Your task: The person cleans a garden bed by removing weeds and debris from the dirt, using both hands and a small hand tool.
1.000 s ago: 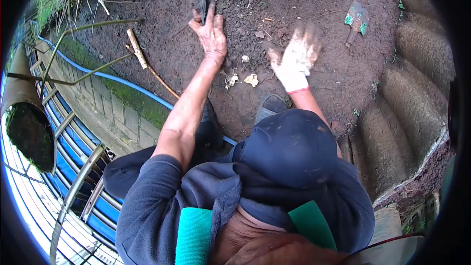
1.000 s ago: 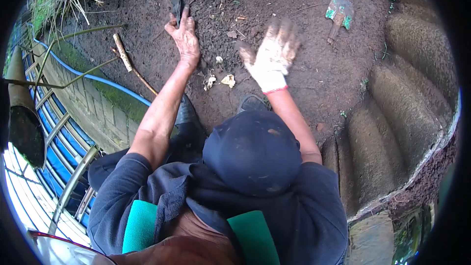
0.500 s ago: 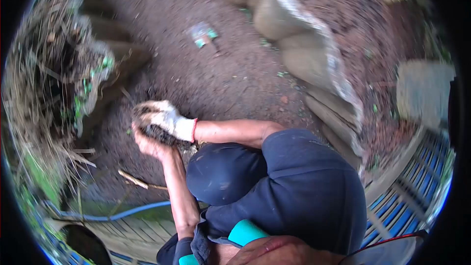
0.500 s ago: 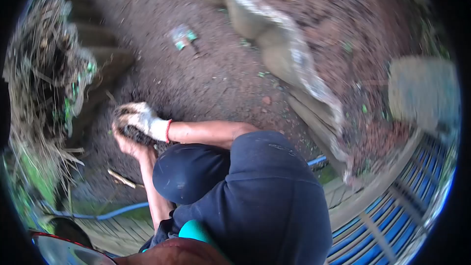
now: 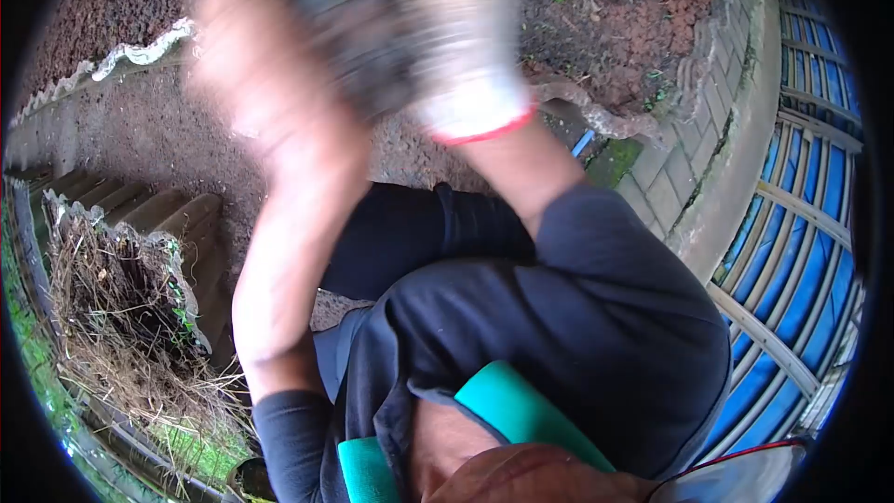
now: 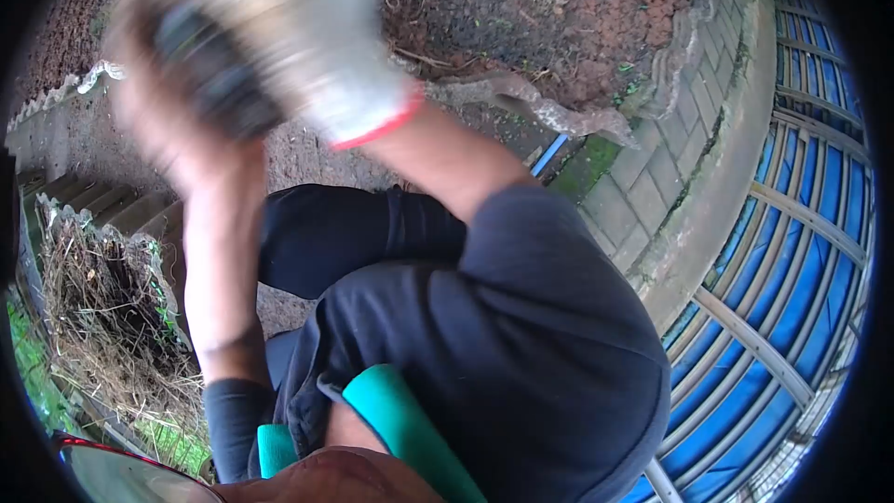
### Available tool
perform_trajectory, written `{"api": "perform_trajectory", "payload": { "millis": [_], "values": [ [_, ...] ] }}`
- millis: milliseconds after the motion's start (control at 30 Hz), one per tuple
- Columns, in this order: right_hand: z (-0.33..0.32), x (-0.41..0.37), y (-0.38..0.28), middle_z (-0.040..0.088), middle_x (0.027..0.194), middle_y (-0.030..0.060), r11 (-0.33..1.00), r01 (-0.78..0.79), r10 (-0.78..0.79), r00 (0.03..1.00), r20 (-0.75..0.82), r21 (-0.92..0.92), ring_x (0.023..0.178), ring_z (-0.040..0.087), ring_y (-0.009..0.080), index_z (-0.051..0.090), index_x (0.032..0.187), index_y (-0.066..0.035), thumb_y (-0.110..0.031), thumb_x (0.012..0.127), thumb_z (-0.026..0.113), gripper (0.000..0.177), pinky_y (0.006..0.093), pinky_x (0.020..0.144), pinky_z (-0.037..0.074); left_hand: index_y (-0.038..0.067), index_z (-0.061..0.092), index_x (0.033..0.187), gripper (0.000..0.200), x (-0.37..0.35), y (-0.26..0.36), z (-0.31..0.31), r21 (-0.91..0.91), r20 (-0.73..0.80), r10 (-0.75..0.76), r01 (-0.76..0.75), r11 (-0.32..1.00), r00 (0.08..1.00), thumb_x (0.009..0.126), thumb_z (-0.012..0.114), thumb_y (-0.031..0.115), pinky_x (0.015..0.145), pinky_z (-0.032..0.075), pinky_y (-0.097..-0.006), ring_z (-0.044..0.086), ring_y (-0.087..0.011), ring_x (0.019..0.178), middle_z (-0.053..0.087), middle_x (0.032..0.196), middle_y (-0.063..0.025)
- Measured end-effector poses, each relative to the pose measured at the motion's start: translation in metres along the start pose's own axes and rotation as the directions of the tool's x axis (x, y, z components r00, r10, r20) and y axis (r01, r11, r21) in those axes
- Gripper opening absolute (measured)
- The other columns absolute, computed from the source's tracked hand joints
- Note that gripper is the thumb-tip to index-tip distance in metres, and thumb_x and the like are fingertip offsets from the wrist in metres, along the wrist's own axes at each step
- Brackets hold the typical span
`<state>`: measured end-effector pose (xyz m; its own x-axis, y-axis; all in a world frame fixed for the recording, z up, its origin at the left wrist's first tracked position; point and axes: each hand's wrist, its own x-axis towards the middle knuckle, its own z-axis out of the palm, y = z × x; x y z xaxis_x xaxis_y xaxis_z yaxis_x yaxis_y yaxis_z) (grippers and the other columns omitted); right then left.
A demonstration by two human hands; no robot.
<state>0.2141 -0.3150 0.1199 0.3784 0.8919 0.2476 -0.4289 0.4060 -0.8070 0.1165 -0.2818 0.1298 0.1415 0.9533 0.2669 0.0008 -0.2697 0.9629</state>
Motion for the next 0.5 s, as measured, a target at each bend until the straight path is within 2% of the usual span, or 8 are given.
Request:
{"api": "perform_trajectory", "payload": {
  "millis": [67,133,200,233,300,333,400,500],
  "values": [
    [-0.062,0.009,-0.034,0.063,0.124,0.0158,0.952,-0.059,0.082,0.995,-0.063,0.302,0.118,0.060,0.0311,0.052,0.138,-0.008,-0.043,0.099,0.042,0.053,0.0411,0.104,0.048,0.009,0.065,0.119,0.042,0.009,-0.020,0.058,0.127,0.237,0.041,-0.073,0.989,0.971,0.101,0.050,0.043,0.078,0.053,-0.0360,0.065,-0.0198,0.089,0.064,0.097,-0.0071],
    [-0.110,-0.003,-0.043,0.068,0.113,0.0093,0.932,0.187,-0.118,0.967,-0.227,0.311,0.104,0.064,0.0200,0.061,0.122,0.002,-0.013,0.099,0.056,0.028,0.0326,0.092,0.051,0.002,0.058,0.129,0.056,0.024,-0.022,0.101,0.235,0.408,-0.121,0.024,0.972,0.905,0.099,0.044,0.046,0.098,0.037,-0.0402,0.048,-0.0334,0.111,0.056,0.112,-0.0274],
    [-0.155,-0.001,-0.041,0.067,0.118,0.0108,0.801,0.129,-0.312,0.924,-0.223,-0.585,0.102,0.067,0.0194,0.067,0.110,0.002,-0.022,0.096,0.063,0.028,0.0324,0.088,0.056,-0.002,0.053,0.135,0.062,0.024,-0.015,0.111,0.219,0.324,-0.070,-0.003,0.976,0.944,0.098,0.041,0.046,0.107,0.032,-0.0438,0.044,-0.0409,0.118,0.053,0.119,-0.0365],
    [-0.188,-0.007,-0.059,0.066,0.121,0.0110,0.177,0.259,-0.274,0.940,0.205,-0.950,0.106,0.065,0.0193,0.067,0.112,0.003,-0.020,0.095,0.064,0.028,0.0328,0.092,0.054,0.000,0.052,0.136,0.062,0.044,-0.018,0.093,0.263,0.354,-0.136,0.041,0.964,0.925,0.099,0.041,0.048,0.110,0.030,-0.0497,0.044,-0.0415,0.120,0.048,0.129,-0.0355],
    [-0.215,-0.014,-0.070,0.071,0.111,0.0128,0.378,-0.154,-0.090,0.975,-0.202,-0.913,0.104,0.067,0.0234,0.070,0.113,-0.006,-0.023,0.084,0.075,0.034,0.0325,0.093,0.052,0.007,0.070,0.104,0.027,0.057,-0.010,0.031,0.083,0.356,0.351,-0.403,0.911,0.866,0.099,0.055,0.028,0.076,0.049,-0.0367,0.058,-0.0201,0.080,0.059,0.088,-0.0075],
    [-0.243,-0.017,-0.062,0.070,0.113,0.0124,0.213,-0.229,-0.285,0.916,-0.284,-0.950,0.105,0.066,0.0287,0.072,0.105,-0.005,-0.023,0.081,0.075,0.030,0.0358,0.095,0.051,0.009,0.072,0.109,0.029,0.055,-0.001,-0.004,0.256,0.249,0.199,-0.263,0.930,0.948,0.097,0.058,0.032,0.084,0.051,-0.0393,0.064,-0.0204,0.089,0.064,0.090,-0.0073],
    [-0.232,-0.011,-0.070,0.070,0.114,0.0126,-0.554,-0.064,-0.373,0.910,0.179,-0.830,0.106,0.066,0.0310,0.071,0.108,-0.007,-0.023,0.083,0.071,0.030,0.0398,0.098,0.050,0.006,0.056,0.135,0.045,0.047,0.013,-0.064,0.297,0.132,-0.143,0.098,0.950,0.981,0.101,0.051,0.035,0.104,0.050,-0.0418,0.065,-0.0240,0.114,0.065,0.126,-0.0142],
    [-0.252,0.013,-0.044,0.065,0.125,0.0132,-0.524,0.295,-0.106,0.908,0.405,-0.799,0.115,0.062,0.0301,0.064,0.123,-0.014,-0.023,0.091,0.065,0.033,0.0402,0.101,0.049,0.005,0.056,0.136,0.054,0.030,-0.041,-0.166,0.306,0.032,-0.354,0.328,0.894,0.935,0.100,0.051,0.046,0.107,0.045,-0.0508,0.063,-0.0331,0.117,0.063,0.127,-0.0204]
  ]
}}
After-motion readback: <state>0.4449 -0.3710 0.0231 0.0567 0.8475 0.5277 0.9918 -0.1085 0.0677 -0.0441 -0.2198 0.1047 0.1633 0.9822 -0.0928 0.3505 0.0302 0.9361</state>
